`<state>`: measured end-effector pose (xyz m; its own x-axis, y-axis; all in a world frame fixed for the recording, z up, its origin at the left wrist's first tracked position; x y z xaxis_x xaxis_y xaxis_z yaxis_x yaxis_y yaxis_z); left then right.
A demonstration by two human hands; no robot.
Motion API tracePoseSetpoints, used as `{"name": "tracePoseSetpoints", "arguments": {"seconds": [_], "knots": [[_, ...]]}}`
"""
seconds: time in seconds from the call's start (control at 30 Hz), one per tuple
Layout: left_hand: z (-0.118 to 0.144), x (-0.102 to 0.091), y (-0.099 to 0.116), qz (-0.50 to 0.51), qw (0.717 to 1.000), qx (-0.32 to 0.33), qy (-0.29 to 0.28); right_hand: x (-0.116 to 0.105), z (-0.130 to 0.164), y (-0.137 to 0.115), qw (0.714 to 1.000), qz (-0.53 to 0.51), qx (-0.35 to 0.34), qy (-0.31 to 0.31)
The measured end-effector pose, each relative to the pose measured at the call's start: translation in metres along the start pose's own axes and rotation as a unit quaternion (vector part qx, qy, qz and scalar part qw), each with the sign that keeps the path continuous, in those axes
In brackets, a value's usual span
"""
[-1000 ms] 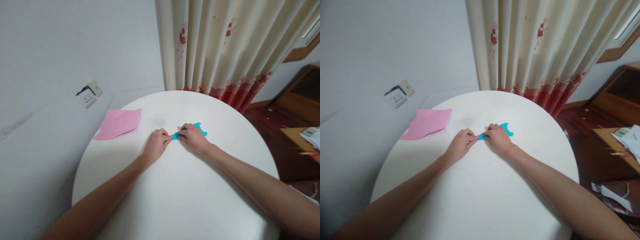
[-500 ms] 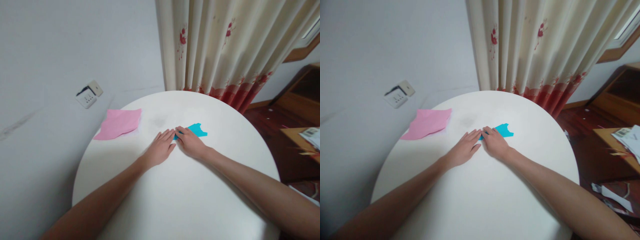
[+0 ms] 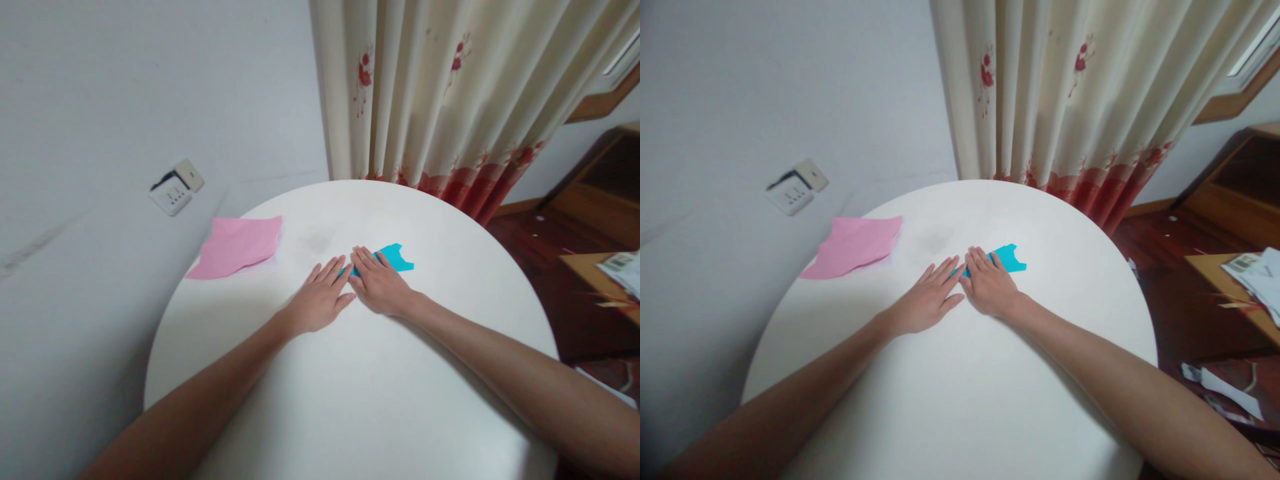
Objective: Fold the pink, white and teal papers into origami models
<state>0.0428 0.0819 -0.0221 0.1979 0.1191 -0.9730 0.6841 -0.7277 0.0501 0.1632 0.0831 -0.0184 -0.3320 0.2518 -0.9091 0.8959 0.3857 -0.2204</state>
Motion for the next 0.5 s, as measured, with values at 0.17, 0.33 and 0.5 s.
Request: {"name": "tracePoseSetpoints", "arguments": {"seconds": [0.17, 0.33, 0.5], "knots": [[0.0, 0.0, 0.0, 0.004, 1.0, -0.007, -0.006, -0.002, -0.004, 0.027, 0.997, 0.032, 0.07, 0.014], [0.0, -0.001, 0.0, 0.006, 1.0, -0.005, -0.002, -0.002, -0.007, 0.064, 0.987, 0.062, 0.145, 0.017], [0.0, -0.002, 0.001, 0.007, 1.0, -0.009, -0.006, -0.008, -0.005, 0.083, 0.974, 0.078, 0.201, 0.064]]}}
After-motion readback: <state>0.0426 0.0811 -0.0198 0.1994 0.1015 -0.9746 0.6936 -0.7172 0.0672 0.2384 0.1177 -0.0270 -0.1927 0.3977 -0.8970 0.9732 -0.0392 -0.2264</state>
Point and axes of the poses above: each hand's wrist, its own z-axis away from the middle knuckle, its own x-axis out of the palm, y = z × x, the point moved 7 cm from there along -z, towards the middle knuckle, and after that the axes turned 12 degrees about y, right-handed, at the moved point
